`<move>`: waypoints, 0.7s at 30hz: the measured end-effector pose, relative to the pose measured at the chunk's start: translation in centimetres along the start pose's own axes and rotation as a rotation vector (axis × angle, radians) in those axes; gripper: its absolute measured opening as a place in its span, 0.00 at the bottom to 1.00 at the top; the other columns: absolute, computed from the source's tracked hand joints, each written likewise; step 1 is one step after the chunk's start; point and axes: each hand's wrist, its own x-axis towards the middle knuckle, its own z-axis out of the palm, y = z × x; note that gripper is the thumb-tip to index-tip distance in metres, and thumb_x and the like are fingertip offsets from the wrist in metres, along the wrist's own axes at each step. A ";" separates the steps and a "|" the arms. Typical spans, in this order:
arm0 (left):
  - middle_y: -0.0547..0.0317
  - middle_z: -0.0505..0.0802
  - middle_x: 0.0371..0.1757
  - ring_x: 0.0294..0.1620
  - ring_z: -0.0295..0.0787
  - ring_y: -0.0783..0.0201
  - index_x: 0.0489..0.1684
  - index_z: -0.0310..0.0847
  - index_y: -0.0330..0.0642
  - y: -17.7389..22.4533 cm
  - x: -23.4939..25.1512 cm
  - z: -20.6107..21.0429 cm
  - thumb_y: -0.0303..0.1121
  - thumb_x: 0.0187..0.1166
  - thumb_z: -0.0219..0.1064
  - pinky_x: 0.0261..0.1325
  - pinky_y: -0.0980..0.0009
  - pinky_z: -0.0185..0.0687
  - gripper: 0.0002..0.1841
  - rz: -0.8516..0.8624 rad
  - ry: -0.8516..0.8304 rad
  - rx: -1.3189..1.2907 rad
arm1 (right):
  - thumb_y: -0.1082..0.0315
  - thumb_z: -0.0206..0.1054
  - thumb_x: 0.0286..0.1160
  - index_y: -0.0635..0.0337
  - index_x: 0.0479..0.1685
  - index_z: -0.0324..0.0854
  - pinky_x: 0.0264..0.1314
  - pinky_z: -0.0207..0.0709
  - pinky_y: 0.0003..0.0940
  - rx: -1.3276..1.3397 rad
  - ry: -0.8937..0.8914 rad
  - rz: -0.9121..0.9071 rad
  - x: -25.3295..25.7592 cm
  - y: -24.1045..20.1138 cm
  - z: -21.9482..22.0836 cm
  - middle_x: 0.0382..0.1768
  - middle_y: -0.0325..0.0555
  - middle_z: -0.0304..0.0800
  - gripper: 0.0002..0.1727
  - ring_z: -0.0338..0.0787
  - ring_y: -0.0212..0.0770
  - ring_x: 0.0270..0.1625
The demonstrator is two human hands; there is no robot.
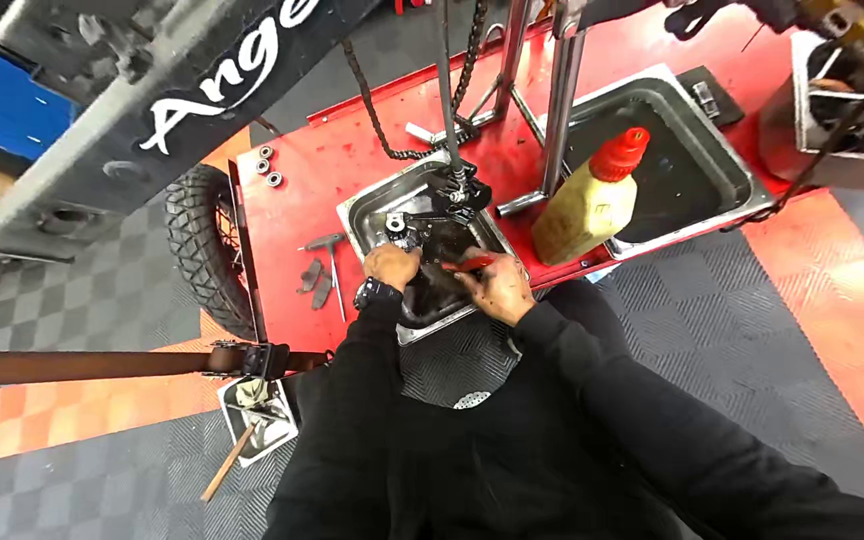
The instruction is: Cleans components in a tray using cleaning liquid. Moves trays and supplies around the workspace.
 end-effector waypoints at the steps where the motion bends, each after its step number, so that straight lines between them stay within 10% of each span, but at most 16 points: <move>1: 0.29 0.90 0.59 0.68 0.85 0.34 0.49 0.88 0.28 0.0 0.3 -0.2 0.68 0.75 0.63 0.69 0.32 0.77 0.40 -0.009 0.005 0.006 | 0.58 0.70 0.76 0.49 0.49 0.90 0.44 0.86 0.59 -0.046 0.011 -0.012 0.1 0.1 -0.3 0.44 0.44 0.95 0.10 0.95 0.48 0.44; 5: 0.31 0.91 0.56 0.64 0.87 0.34 0.45 0.88 0.30 -0.1 0.9 -0.4 0.66 0.73 0.65 0.64 0.31 0.79 0.38 -0.019 0.008 0.002 | 0.60 0.73 0.73 0.47 0.46 0.92 0.48 0.89 0.53 0.090 0.171 0.011 0.9 -1.8 -0.7 0.43 0.37 0.96 0.08 0.95 0.39 0.44; 10: 0.30 0.90 0.59 0.66 0.86 0.33 0.52 0.87 0.30 0.3 0.4 -0.8 0.68 0.71 0.68 0.66 0.32 0.79 0.40 -0.019 0.033 -0.023 | 0.55 0.73 0.73 0.55 0.48 0.91 0.48 0.84 0.67 -0.051 0.135 0.217 2.2 -0.6 -1.1 0.40 0.53 0.95 0.15 0.95 0.57 0.45; 14: 0.28 0.89 0.60 0.67 0.85 0.32 0.56 0.85 0.28 0.1 0.2 -0.5 0.69 0.73 0.66 0.67 0.31 0.78 0.42 -0.004 0.028 0.013 | 0.51 0.75 0.72 0.52 0.43 0.92 0.52 0.87 0.58 0.091 0.122 0.129 1.9 -0.7 -0.5 0.38 0.45 0.95 0.14 0.95 0.46 0.46; 18: 0.28 0.89 0.62 0.69 0.84 0.32 0.55 0.87 0.28 0.2 0.1 -1.2 0.66 0.76 0.64 0.70 0.31 0.76 0.40 0.002 0.000 0.020 | 0.55 0.74 0.73 0.56 0.48 0.90 0.50 0.84 0.67 -0.015 0.104 0.192 2.4 0.1 -1.1 0.40 0.53 0.95 0.15 0.94 0.57 0.47; 21: 0.28 0.90 0.58 0.65 0.87 0.33 0.49 0.88 0.28 0.0 0.4 -0.5 0.67 0.78 0.60 0.67 0.31 0.78 0.40 0.010 -0.063 0.057 | 0.53 0.75 0.72 0.50 0.45 0.91 0.52 0.88 0.57 0.112 0.139 0.137 1.5 -0.9 -0.5 0.39 0.43 0.95 0.13 0.94 0.44 0.46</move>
